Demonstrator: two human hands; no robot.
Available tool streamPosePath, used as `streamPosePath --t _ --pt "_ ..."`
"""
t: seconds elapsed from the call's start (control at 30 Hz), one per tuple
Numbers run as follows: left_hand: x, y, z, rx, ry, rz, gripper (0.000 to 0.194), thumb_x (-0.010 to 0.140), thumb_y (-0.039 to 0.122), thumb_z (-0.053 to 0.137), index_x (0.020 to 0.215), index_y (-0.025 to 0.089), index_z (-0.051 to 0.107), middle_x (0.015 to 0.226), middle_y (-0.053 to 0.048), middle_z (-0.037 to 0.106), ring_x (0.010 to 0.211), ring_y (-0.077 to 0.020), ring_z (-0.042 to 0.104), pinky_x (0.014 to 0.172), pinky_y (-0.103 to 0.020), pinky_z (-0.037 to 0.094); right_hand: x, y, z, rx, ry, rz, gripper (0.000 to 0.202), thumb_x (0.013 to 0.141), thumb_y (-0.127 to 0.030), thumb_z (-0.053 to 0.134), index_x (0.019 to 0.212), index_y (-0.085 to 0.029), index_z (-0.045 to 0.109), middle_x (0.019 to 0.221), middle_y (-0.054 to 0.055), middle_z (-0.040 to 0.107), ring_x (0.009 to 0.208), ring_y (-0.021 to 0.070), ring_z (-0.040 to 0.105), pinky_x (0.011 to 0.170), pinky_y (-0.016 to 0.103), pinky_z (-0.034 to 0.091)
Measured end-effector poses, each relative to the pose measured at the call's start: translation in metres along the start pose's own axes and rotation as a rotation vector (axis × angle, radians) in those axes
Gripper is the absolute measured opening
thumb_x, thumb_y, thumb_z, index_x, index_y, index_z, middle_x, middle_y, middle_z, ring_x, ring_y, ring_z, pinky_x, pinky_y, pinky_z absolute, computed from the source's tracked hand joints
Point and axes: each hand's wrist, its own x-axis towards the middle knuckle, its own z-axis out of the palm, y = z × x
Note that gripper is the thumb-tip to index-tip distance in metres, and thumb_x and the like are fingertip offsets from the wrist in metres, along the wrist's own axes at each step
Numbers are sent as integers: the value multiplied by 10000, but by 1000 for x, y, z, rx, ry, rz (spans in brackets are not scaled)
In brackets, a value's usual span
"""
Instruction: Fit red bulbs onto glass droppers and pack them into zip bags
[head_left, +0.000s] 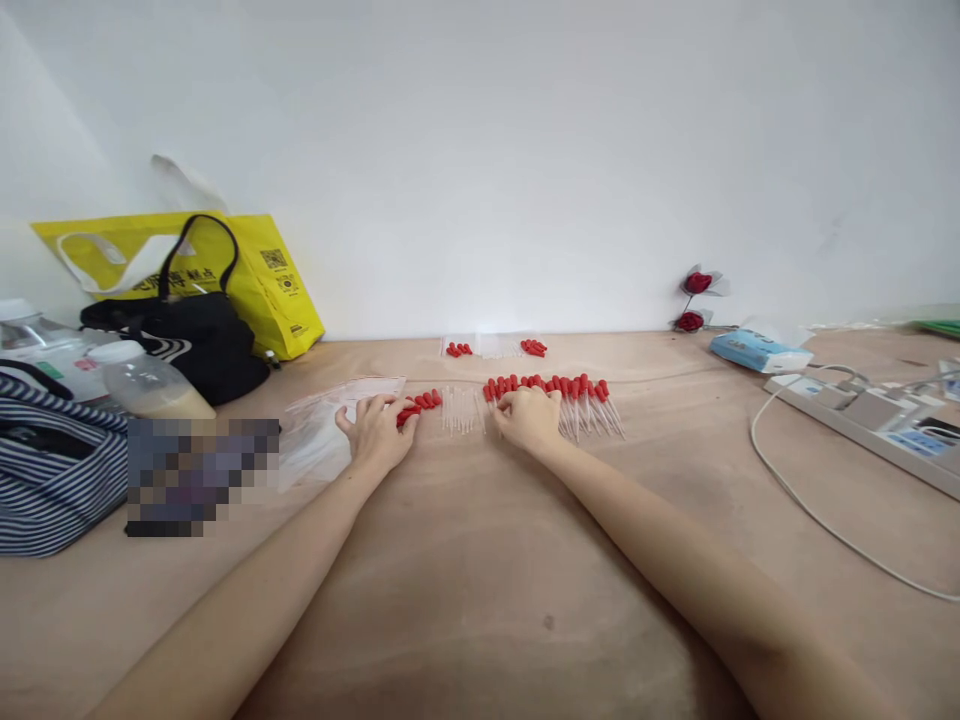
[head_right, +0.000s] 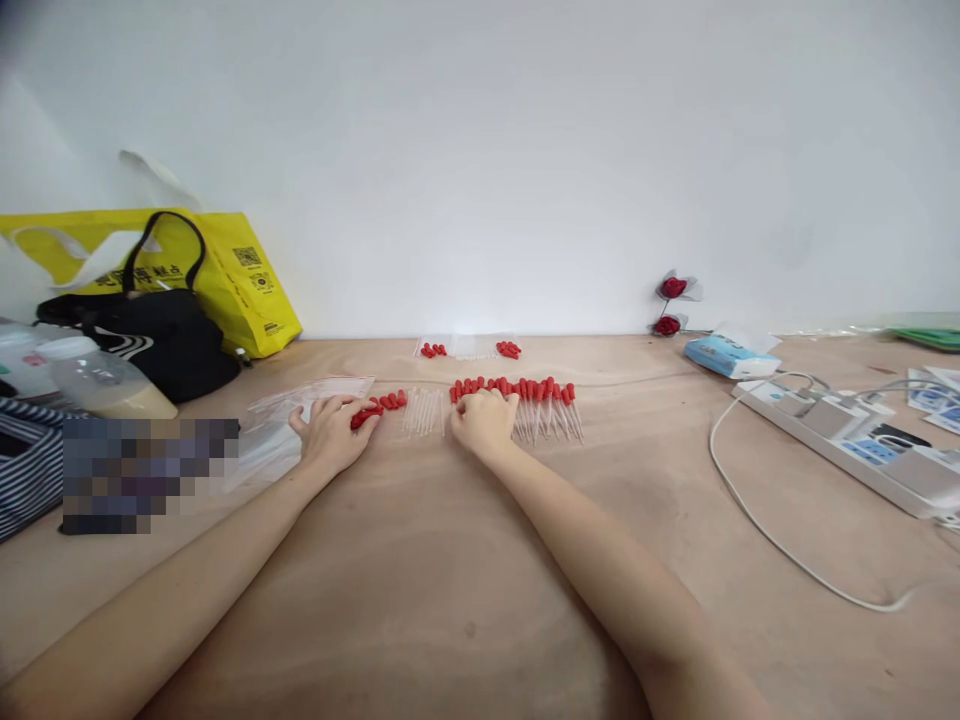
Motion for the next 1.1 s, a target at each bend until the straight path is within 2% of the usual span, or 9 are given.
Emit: streamPosePath --t 0.13,0.33,0.53,0.63,0.73,0.83,0.9,1.0,1.1 --pt "3 -1 2 5 -3 47 241 779 298 476 983 279 603 1069 -53 578 1018 -279 430 893 -557 154 8 -23 9 -56 -81 23 267 736 -349 456 804 -180 651 883 96 632 888 234 503 793 410 233" --pt "6 0 5 -4 12 135 154 761 246 474 816 249 618 1013 -44 602 991 -269 453 896 -547 149 17 -35 16 -133 -189 83 243 720 -262 470 844 -148 644 905 135 634 887 244 528 825 423 228" --pt "6 0 5 -69 82 221 106 744 230 490 801 208 576 864 -54 626 930 -256 503 896 -482 216 20 -42 19 -174 -222 102 258 719 -237 474 879 -135 649 921 162 631 914 275 528 832 448 217" --pt "3 4 0 -122 152 316 90 760 216 475 796 197 555 854 -52 638 909 -237 531 911 -449 229 19 -47 18 -202 -229 97 266 729 -194 456 894 -114 648 938 179 623 927 284 517 829 453 221" --pt "-6 15 -8 -175 217 467 96 793 213 451 813 191 541 858 -42 652 916 -214 552 941 -443 198 9 -47 10 -206 -223 50 277 760 -180 422 916 -109 639 972 178 611 941 273 498 812 423 253" --pt "-21 31 -18 -220 204 568 114 808 230 450 801 192 558 801 -27 662 839 -192 576 942 -447 191 -13 -35 -5 -197 -200 -73 279 786 -199 410 947 -105 618 1020 168 587 963 254 469 779 363 296" --pt "-31 41 -23 -258 137 604 127 808 233 456 795 202 579 769 -11 663 768 -175 578 943 -453 184 -32 -20 -15 -219 -179 -225 270 803 -209 400 914 -87 614 989 177 583 933 252 467 753 350 316" --pt "-42 52 -26 -298 14 592 138 806 251 471 794 227 607 767 4 663 761 -170 559 937 -455 174 -55 11 -26 -208 -187 -298 245 819 -226 401 850 -99 608 895 152 591 887 241 470 745 343 332" --pt "-45 57 -26 -322 -116 542 143 803 274 483 798 242 622 800 4 660 789 -173 541 904 -433 210 -66 38 -32 -131 -169 -383 187 814 -237 438 784 -135 592 838 120 582 859 225 468 751 338 338"
